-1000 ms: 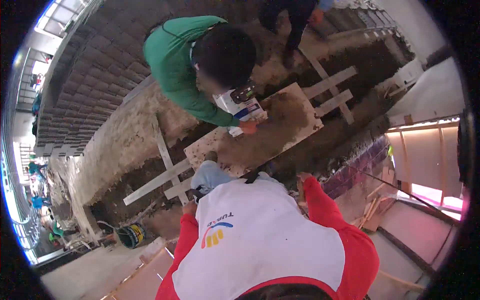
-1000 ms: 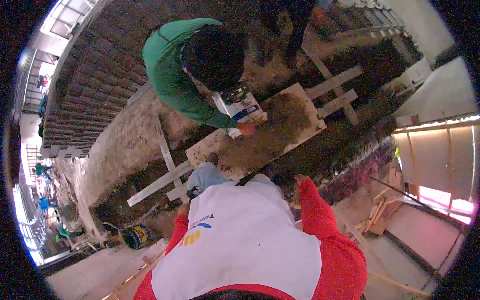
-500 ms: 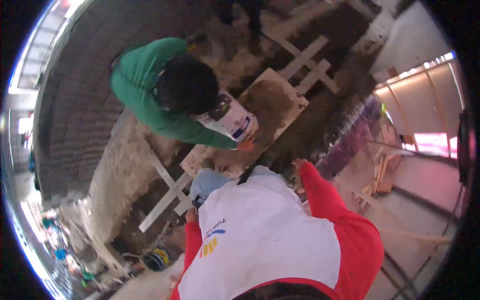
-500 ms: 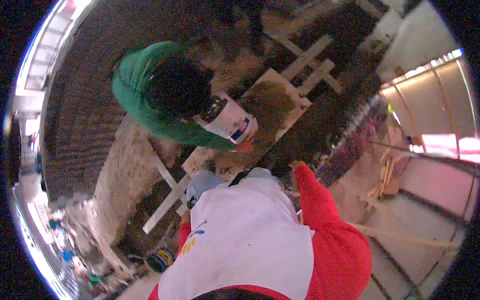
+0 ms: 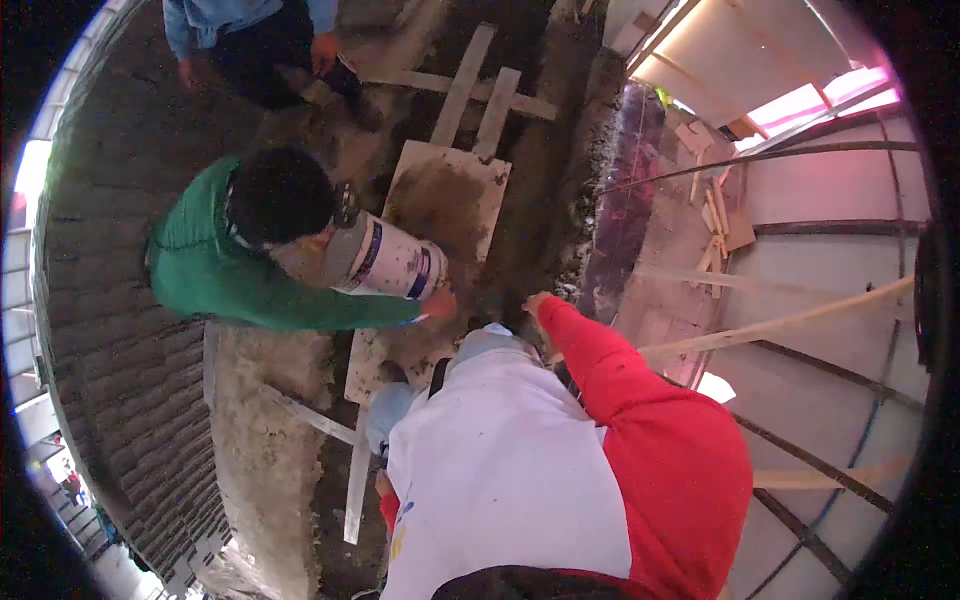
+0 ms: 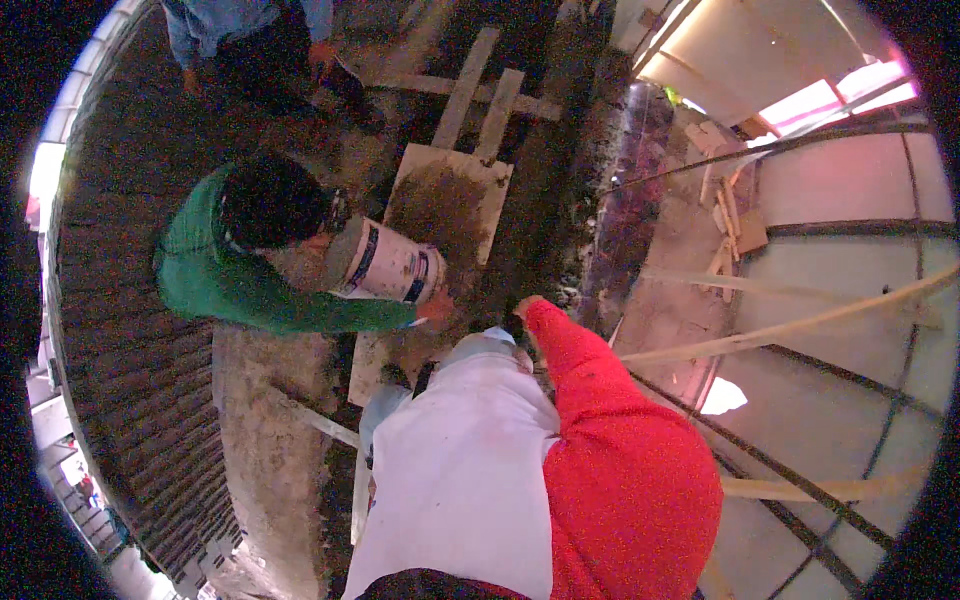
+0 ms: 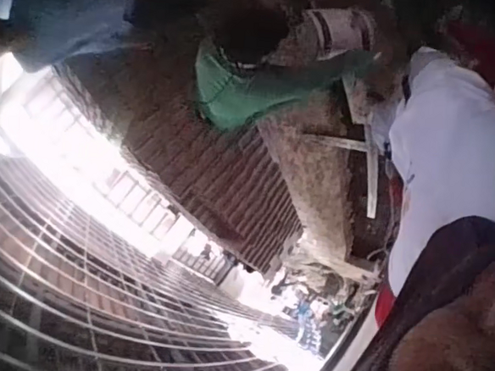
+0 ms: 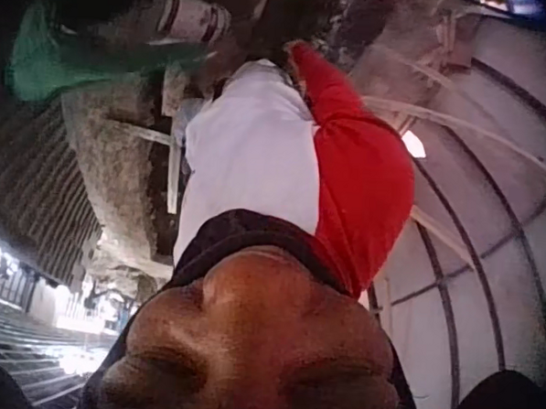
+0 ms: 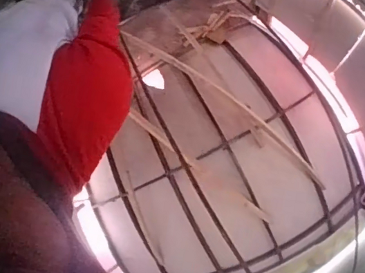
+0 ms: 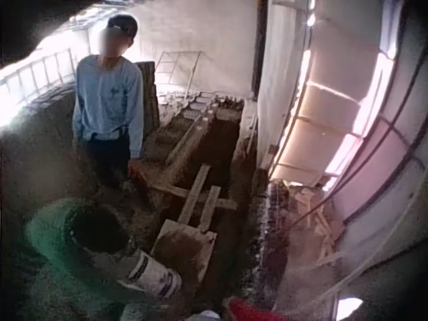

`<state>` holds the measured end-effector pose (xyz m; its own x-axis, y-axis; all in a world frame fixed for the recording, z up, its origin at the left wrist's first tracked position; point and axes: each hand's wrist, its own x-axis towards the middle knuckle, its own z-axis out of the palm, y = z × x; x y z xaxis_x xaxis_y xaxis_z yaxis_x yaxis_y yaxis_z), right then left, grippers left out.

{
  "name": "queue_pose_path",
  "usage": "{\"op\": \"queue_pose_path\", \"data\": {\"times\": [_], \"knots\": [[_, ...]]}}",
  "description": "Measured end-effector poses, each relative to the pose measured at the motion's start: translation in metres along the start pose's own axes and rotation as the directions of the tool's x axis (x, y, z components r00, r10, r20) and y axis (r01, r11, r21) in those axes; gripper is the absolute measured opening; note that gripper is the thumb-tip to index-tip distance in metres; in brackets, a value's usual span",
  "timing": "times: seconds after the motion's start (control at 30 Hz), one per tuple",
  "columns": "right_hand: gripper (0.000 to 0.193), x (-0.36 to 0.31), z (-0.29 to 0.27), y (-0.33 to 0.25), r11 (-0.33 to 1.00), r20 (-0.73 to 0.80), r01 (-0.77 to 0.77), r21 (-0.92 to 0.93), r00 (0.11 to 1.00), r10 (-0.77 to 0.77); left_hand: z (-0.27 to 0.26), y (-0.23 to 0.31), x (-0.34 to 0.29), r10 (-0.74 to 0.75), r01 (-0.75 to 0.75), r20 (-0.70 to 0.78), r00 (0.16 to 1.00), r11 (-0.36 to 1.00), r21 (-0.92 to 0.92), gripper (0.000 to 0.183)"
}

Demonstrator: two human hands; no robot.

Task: The person scoops cement from a board using a trowel and applies it to a brick wall. They repeatedly smooth the cement on the wall surface while kneeling on the floor.

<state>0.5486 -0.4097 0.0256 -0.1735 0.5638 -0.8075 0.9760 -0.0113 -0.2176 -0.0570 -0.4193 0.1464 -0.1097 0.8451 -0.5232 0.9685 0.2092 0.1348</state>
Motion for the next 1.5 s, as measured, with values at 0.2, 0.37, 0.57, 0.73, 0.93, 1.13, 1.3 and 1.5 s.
{"op": "queue_pose_path", "data": {"times": [0.2,0.37,0.57,0.73,0.93,1.13,1.3,1.5], "knots": [[0.034,0.039,0.059,0.038,0.978,-0.084,-0.083,0.194,0.991,0.100,-0.016,0.019,0.011,0.025,-0.024,0.023,0.999,0.999,-0.047,0.030],[0.032,0.036,0.040,0.022,0.978,-0.132,-0.041,0.206,0.989,0.069,-0.022,0.001,-0.011,-0.034,0.035,0.017,0.999,0.999,-0.041,0.030],[0.033,0.050,0.061,0.039,0.930,0.020,-0.281,0.236,0.959,0.284,-0.024,-0.005,-0.010,0.065,-0.067,0.049,0.997,0.997,0.036,0.030],[0.035,0.023,0.034,0.011,0.914,-0.063,-0.253,0.317,0.956,0.287,-0.043,-0.038,-0.027,0.187,-0.190,0.039,0.982,0.937,0.295,0.030],[0.037,0.032,0.040,0.023,0.823,0.037,-0.323,0.467,0.937,0.347,-0.098,0.031,0.000,-0.292,0.280,0.117,0.949,0.615,-0.737,0.023],[0.027,0.034,0.021,-0.024,0.519,0.069,-0.435,0.736,0.811,0.582,-0.133,0.022,0.090,-0.119,0.205,0.168,0.979,0.632,-0.747,0.027],[0.028,0.042,0.122,-0.030,0.282,-0.014,-0.232,0.931,0.749,0.663,-0.125,0.045,0.223,0.228,-0.083,0.213,0.950,0.842,-0.532,0.026],[0.030,-0.036,0.013,-0.161,-0.028,0.274,-0.362,0.932,0.652,0.707,-0.160,-0.004,0.303,0.282,-0.099,0.278,0.918,0.843,-0.528,0.026]]}}
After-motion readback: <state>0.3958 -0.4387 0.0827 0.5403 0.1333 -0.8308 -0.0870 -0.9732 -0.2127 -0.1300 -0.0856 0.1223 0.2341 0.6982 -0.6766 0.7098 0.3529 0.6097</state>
